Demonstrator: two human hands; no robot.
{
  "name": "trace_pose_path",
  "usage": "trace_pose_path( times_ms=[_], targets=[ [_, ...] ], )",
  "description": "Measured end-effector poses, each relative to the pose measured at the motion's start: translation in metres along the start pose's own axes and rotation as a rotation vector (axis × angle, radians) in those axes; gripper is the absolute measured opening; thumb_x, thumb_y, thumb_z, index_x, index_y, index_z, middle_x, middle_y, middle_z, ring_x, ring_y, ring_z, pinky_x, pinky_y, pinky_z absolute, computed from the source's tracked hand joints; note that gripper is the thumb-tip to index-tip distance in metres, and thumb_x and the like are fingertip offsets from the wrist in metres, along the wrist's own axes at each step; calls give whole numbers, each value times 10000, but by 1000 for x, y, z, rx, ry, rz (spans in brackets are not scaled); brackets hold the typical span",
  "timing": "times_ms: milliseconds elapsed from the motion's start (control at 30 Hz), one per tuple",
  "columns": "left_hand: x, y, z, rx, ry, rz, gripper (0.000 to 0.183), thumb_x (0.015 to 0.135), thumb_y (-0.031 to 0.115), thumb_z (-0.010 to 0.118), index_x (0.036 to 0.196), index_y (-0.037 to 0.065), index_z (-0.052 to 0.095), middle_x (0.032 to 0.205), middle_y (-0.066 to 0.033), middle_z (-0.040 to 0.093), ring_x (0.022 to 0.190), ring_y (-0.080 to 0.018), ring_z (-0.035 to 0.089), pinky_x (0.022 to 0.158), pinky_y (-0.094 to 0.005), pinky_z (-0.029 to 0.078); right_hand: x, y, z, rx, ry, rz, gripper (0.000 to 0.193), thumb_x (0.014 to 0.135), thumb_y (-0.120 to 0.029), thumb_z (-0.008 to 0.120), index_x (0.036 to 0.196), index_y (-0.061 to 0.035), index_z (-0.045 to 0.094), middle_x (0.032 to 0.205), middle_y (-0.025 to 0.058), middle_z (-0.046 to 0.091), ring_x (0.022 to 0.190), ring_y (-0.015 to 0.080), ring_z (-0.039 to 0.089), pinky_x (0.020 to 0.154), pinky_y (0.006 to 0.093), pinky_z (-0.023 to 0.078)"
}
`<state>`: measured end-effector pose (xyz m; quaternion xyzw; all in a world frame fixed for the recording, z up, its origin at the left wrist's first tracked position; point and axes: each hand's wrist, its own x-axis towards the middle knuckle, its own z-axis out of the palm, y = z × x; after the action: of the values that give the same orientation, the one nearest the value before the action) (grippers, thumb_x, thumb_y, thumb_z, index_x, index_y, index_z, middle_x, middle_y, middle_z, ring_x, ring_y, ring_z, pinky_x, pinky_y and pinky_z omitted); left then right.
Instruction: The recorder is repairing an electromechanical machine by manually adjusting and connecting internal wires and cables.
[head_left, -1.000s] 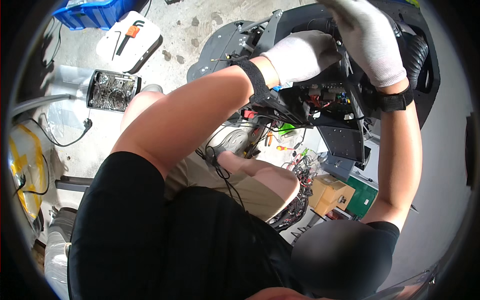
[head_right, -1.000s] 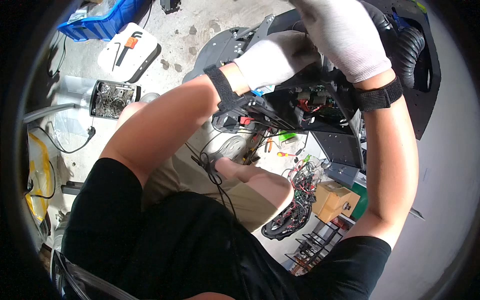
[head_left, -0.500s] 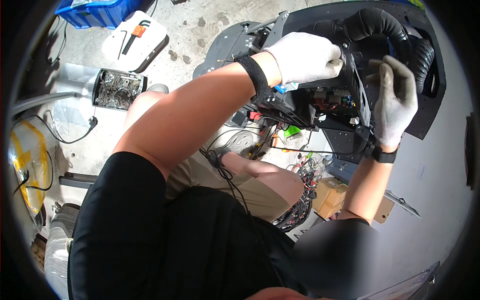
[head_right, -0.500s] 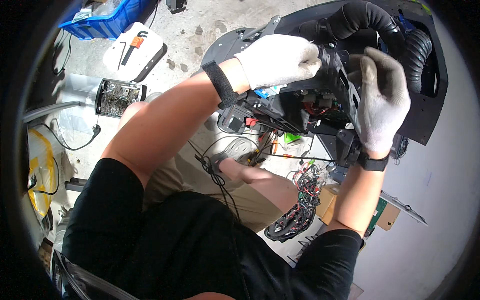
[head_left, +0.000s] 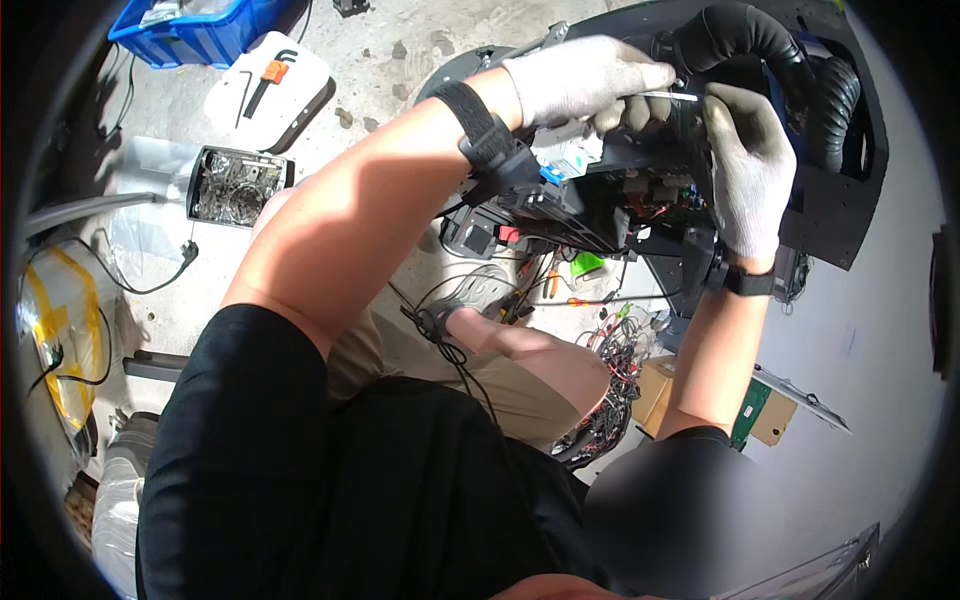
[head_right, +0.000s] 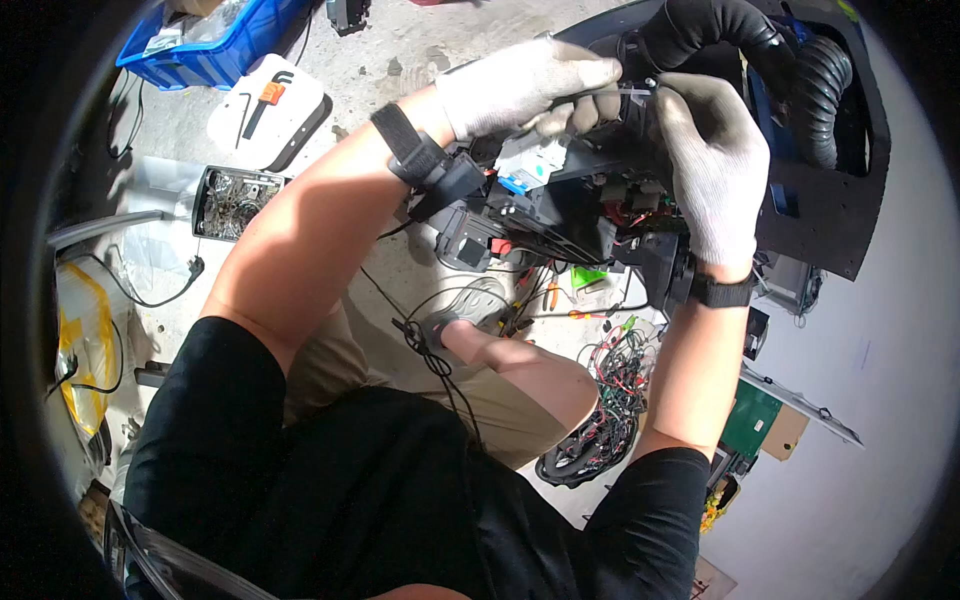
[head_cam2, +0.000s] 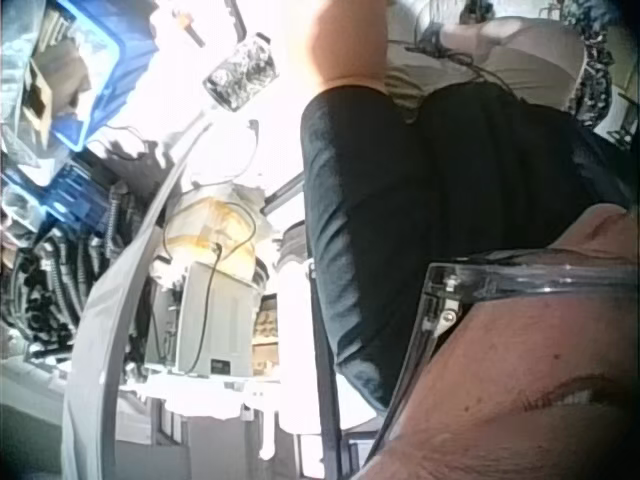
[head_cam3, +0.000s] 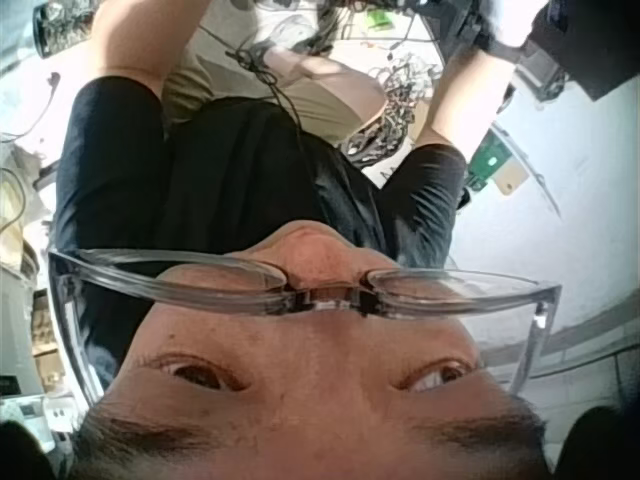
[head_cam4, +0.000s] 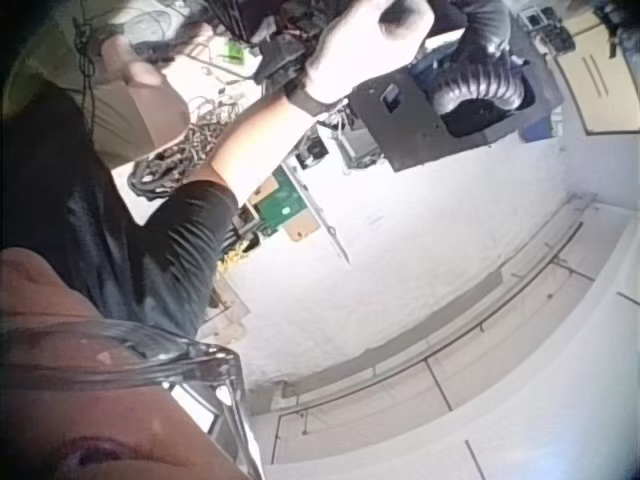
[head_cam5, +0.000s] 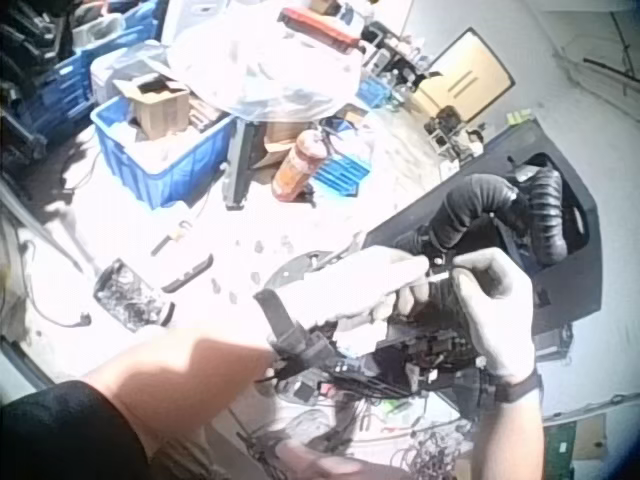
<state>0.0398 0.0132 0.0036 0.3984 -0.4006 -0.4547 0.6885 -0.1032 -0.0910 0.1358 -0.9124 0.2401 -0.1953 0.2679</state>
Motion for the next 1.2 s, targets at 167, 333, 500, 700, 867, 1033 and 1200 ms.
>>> trace_pose_path(
  times_ms=[167, 333, 500, 700, 867, 1033, 1200],
  targets=[
    [3, 1, -8, 246, 124, 43, 349, 1030, 376, 583, 1078, 52, 704, 769, 19, 626, 584, -54, 533, 488, -235, 434, 32, -10, -7, -190, -325, -106, 189, 973, -91, 675, 1130, 6, 715, 966, 36, 737, 901, 62, 637, 825, 237, 512],
    [5, -11, -9, 566, 312, 161, 290, 1023, 298, 582, 1107, 41, 687, 746, -95, 647, 663, -173, 644, 608, -334, 523, 52, -15, -8, -427, -479, -77, 208, 972, -130, 672, 1109, 22, 705, 942, 108, 748, 872, 117, 682, 805, 273, 532],
    [11, -22, -8, 638, 277, 283, 275, 1006, 263, 579, 1133, 47, 694, 959, -175, 721, 907, -259, 704, 838, -373, 544, 64, -6, -6, -484, -610, -151, 214, 957, -145, 676, 1093, 20, 697, 927, 154, 740, 845, 169, 703, 786, 300, 539],
    [8, -18, 1, 525, 242, 262, 272, 990, 225, 587, 1173, 41, 670, 1020, -145, 736, 948, -242, 703, 874, -352, 541, 57, -17, -5, -469, -510, -207, 204, 965, -136, 664, 1098, 14, 701, 973, 146, 742, 869, 167, 702, 811, 302, 538],
    [3, -18, 4, 379, 329, 288, 298, 975, 236, 596, 1201, 45, 626, 962, -136, 720, 911, -255, 690, 857, -376, 531, 35, -33, -12, -442, -462, -138, 185, 964, -105, 665, 1096, 21, 696, 986, 125, 726, 891, 196, 702, 829, 307, 538],
    [-9, -2, 6, 793, 70, 238, 264, 975, 296, 582, 1117, 79, 631, 928, -167, 687, 923, -336, 686, 817, -417, 525, -11, -9, -19, -480, -254, -261, 181, 917, -70, 690, 1080, 8, 692, 1016, 156, 692, 941, 300, 682, 853, 352, 528],
    [-4, -2, 13, 929, 112, 353, 237, 966, 309, 595, 1089, 113, 648, 911, -141, 700, 898, -333, 692, 795, -435, 532, -48, 56, -21, -434, -121, -303, 461, 894, -139, 738, 1323, -27, 611, 1329, 186, 594, 1228, 340, 585, 1040, 417, 486]
  ],
)
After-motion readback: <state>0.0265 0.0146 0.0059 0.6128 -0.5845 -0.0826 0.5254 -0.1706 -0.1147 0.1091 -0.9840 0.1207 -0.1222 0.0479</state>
